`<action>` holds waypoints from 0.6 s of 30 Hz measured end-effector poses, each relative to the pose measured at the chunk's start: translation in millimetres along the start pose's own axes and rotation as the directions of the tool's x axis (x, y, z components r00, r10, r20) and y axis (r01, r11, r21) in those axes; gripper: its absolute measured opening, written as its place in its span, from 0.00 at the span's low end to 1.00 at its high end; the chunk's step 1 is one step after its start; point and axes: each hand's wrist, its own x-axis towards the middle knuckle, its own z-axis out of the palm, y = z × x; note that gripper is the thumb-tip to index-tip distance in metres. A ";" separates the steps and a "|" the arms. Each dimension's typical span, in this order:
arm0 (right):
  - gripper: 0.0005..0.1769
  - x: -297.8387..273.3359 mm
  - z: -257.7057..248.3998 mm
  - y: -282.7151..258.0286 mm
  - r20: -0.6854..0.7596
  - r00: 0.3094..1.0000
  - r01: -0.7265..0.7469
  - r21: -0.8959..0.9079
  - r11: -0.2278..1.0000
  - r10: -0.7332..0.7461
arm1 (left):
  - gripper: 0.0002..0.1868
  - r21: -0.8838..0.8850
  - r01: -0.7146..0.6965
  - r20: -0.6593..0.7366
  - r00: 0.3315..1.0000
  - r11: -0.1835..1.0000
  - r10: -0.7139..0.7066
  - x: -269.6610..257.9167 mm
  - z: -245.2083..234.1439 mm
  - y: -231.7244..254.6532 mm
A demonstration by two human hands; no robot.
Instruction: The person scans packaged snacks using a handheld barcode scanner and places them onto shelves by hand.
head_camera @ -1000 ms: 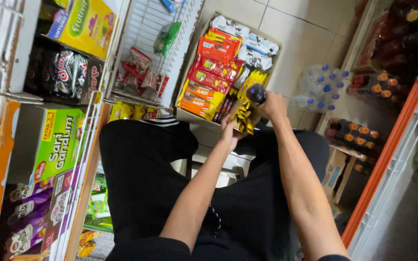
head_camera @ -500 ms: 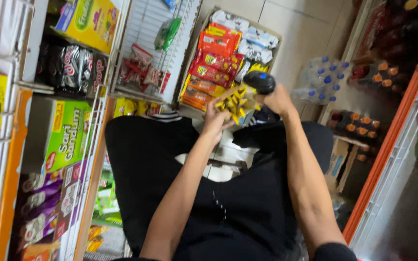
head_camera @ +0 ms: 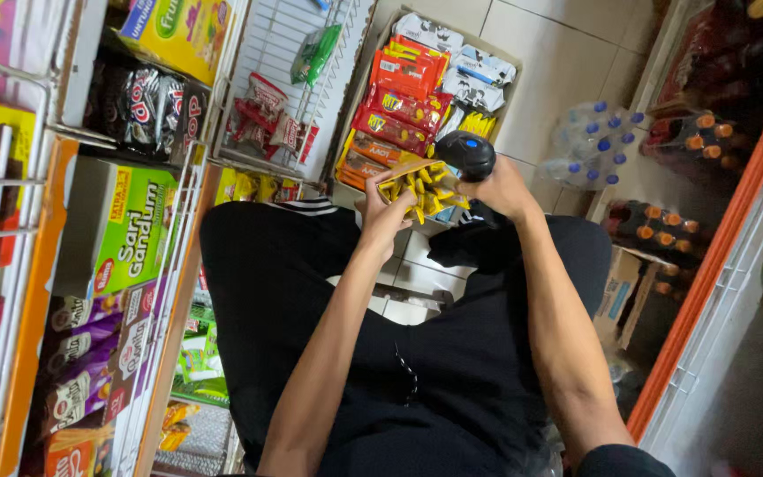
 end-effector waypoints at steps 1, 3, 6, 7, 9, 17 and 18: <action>0.19 -4.0 -1.4 -1.5 -0.038 0.999 0.031 -0.075 0.997 -0.034 | 0.32 -0.001 0.007 -0.001 1.000 1.000 -0.007 -7.7 0.1 5.2; 0.19 -7.5 -2.0 -2.3 -0.074 0.995 0.056 -0.149 0.987 -0.067 | 0.42 0.120 0.009 0.025 1.000 0.993 -0.012 -16.9 -6.0 14.1; 0.18 -5.3 -3.2 2.6 -0.076 0.993 0.076 -0.111 0.991 -0.085 | 0.48 0.092 -0.158 0.138 0.980 0.983 0.145 -12.8 -14.5 11.9; 0.16 -2.3 -4.4 4.9 -0.043 0.996 0.075 -0.145 0.987 -0.082 | 0.48 0.091 -0.159 0.137 0.980 0.983 0.146 -5.2 -13.0 9.1; 0.15 3.0 -12.6 10.5 -0.006 0.997 0.073 -0.174 0.982 -0.075 | 0.48 -0.056 0.022 0.144 0.990 0.998 -0.014 6.7 -8.1 2.9; 0.18 -1.1 -18.4 35.0 -0.037 0.986 0.158 -0.033 0.987 -0.160 | 0.48 0.004 -0.004 0.081 0.997 1.000 0.004 -5.9 1.4 15.6; 0.18 -0.6 -16.8 37.4 -0.039 0.988 0.151 -0.029 0.988 -0.152 | 0.47 -0.004 -0.036 0.143 0.989 0.999 0.036 -9.5 -0.3 18.9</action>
